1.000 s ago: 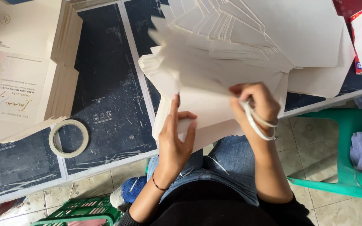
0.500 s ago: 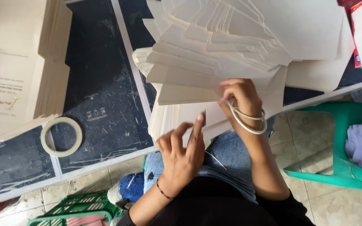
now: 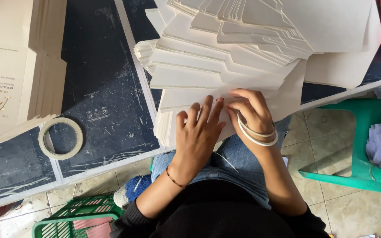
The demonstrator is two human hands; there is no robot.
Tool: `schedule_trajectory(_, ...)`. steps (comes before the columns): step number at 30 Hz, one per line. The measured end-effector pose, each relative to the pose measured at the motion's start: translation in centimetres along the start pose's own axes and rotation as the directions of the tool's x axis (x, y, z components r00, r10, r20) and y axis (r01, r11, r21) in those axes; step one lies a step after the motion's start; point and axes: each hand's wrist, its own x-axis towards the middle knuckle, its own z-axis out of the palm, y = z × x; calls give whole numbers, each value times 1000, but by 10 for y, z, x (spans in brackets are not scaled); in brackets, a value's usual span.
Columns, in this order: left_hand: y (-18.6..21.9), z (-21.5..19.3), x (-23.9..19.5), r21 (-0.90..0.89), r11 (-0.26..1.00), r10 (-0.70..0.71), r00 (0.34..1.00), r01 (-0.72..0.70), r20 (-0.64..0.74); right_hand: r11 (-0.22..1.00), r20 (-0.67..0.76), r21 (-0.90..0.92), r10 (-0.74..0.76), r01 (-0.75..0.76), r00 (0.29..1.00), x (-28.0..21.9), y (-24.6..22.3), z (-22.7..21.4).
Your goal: Applying double-sided tape to the edges of paper cutouts for packaging assembly.
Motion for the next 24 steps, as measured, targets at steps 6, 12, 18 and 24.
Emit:
schedule_trajectory(6,-18,8,5,-154,988,35,998,-25,61,983,-6,134,124,-123,992,4,-33,-25)
schedule_trajectory(12,-68,-45,-9,-420,877,-158,965,234,209,931,245,262,190,-253,951,-2,-36,-18)
schedule_trajectory(18,-64,-44,-33,-605,682,-289,911,411,293,904,343,353,116,-242,932,8,-70,8)
schedule_trajectory(24,-61,-36,-47,-674,584,-324,892,452,317,962,282,225,90,-157,955,-3,-66,28)
